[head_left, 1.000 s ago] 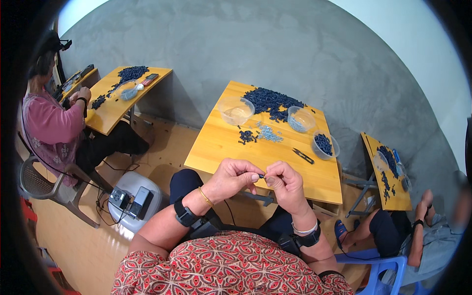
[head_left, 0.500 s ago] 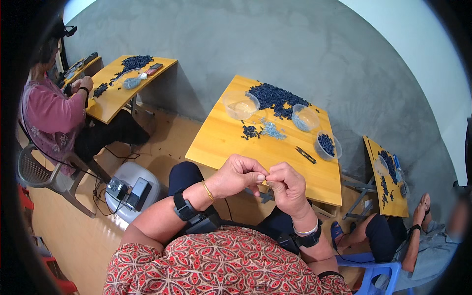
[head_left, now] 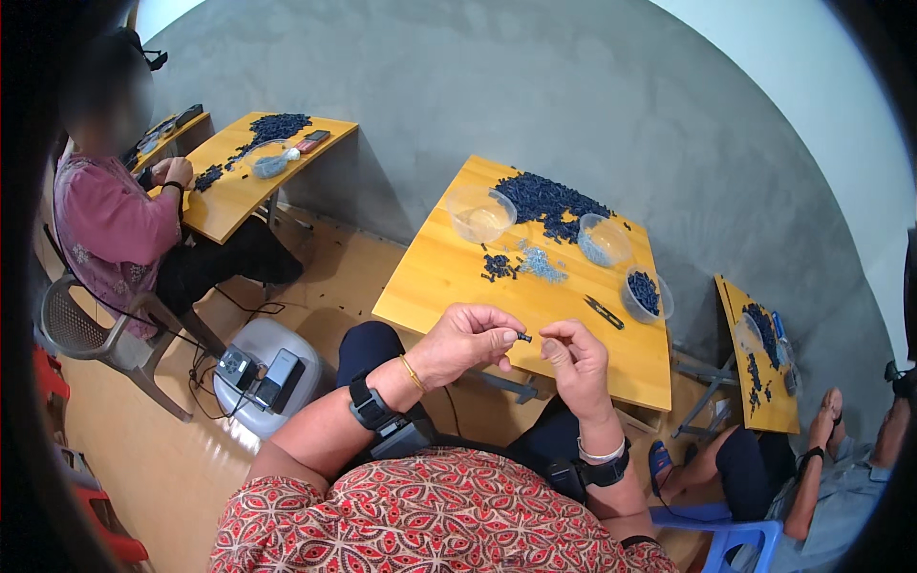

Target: Assembling small blue and grey plastic components at a workshop table.

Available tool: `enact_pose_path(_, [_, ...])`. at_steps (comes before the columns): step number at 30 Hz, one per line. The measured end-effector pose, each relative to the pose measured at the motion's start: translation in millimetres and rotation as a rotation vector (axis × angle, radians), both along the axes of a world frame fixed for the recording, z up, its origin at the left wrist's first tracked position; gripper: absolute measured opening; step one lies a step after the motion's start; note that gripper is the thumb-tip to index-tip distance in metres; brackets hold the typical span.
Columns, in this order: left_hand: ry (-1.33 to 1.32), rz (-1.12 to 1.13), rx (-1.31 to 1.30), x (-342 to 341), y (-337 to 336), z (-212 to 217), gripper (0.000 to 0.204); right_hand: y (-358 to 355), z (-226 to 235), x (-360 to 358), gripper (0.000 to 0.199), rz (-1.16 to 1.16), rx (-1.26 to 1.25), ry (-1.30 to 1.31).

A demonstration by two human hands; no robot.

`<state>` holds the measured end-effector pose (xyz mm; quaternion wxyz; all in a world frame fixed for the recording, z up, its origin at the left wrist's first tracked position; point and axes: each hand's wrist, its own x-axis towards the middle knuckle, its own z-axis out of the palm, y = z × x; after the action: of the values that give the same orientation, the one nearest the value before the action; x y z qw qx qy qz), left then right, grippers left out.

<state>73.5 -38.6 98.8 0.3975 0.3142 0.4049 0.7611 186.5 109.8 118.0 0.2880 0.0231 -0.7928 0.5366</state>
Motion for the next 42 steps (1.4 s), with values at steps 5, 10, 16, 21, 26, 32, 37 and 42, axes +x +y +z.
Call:
enact_pose_path(5, [0.036,-0.013,-0.078,2.3,1.0,3.6,0.016,-7.3,7.2,-1.3,0.007,-0.039,0.303,0.057])
enact_pose_path(10, [-0.083,-0.060,0.016,-1.4,9.0,-11.0,0.020,-2.4,-6.9,-4.5,0.005,-0.058,0.149,0.010])
enact_pose_path(16, [-0.123,-0.028,0.051,1.8,14.8,-12.4,0.022,3.7,-28.5,-13.9,0.004,-0.051,-0.039,0.016])
enact_pose_path(21, [-0.118,0.053,-0.007,-3.3,23.3,-21.9,0.018,8.3,-40.8,-22.5,0.006,-0.022,-0.067,0.001])
enact_pose_path(26, [-0.236,0.069,0.029,-14.0,28.3,-33.8,0.015,13.4,-46.0,-25.6,0.007,-0.051,-0.019,-0.024])
enact_pose_path(32, [-0.264,0.068,0.009,-17.9,31.9,-41.8,0.016,15.3,-48.6,-31.9,0.007,-0.073,0.026,-0.057])
enact_pose_path(37, [-0.246,0.053,-0.030,-22.6,35.7,-45.0,0.017,18.4,-51.6,-39.2,0.006,-0.081,0.126,-0.058])
enact_pose_path(42, [0.251,0.189,-0.286,-32.6,47.4,-51.9,0.011,25.8,-69.5,-49.1,0.006,-0.139,0.243,-0.031])
